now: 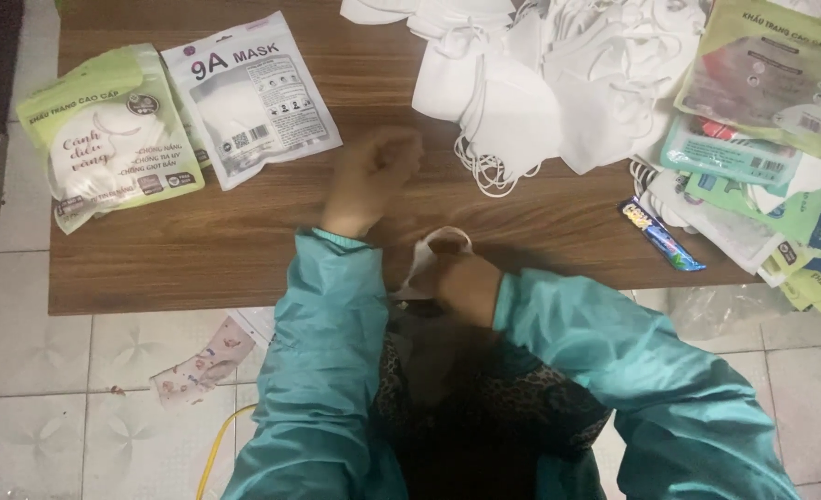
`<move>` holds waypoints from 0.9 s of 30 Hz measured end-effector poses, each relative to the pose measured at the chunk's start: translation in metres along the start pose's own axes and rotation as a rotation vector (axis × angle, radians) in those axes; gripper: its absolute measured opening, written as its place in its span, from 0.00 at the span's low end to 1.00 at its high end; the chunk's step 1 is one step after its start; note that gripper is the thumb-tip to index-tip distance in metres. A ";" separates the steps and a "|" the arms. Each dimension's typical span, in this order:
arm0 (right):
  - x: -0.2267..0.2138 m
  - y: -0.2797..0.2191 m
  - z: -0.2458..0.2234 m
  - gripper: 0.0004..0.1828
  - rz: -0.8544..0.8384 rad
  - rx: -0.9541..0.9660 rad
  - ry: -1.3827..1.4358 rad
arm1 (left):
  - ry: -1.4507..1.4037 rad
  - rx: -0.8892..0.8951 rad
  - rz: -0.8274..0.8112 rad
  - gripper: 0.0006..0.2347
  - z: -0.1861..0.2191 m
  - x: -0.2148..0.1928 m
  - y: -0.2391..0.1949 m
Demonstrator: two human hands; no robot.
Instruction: The person is picking up individual white masks from a pile, folding them, and stacking them neatly on a wooden surface, occasionally placing them into packaging bags.
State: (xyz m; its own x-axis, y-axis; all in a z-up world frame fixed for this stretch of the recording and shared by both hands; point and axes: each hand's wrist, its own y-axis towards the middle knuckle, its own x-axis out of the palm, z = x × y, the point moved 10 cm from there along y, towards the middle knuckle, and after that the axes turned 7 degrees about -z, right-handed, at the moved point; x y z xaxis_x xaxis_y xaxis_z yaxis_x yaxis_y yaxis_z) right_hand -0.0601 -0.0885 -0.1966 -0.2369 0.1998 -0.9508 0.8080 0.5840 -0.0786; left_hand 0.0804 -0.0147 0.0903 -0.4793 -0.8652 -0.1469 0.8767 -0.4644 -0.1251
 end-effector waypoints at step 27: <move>-0.288 -0.021 0.185 0.31 0.198 0.971 0.015 | 0.304 0.153 0.046 0.18 -0.047 -0.015 0.029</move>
State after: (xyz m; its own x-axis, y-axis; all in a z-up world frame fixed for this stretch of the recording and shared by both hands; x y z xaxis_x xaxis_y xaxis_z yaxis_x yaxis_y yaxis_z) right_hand 0.0906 -0.3040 0.0235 -0.0511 0.2383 -0.9698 0.9235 -0.3583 -0.1367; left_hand 0.1109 -0.0063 0.0428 -0.4088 -0.8007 -0.4380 0.8825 -0.4691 0.0339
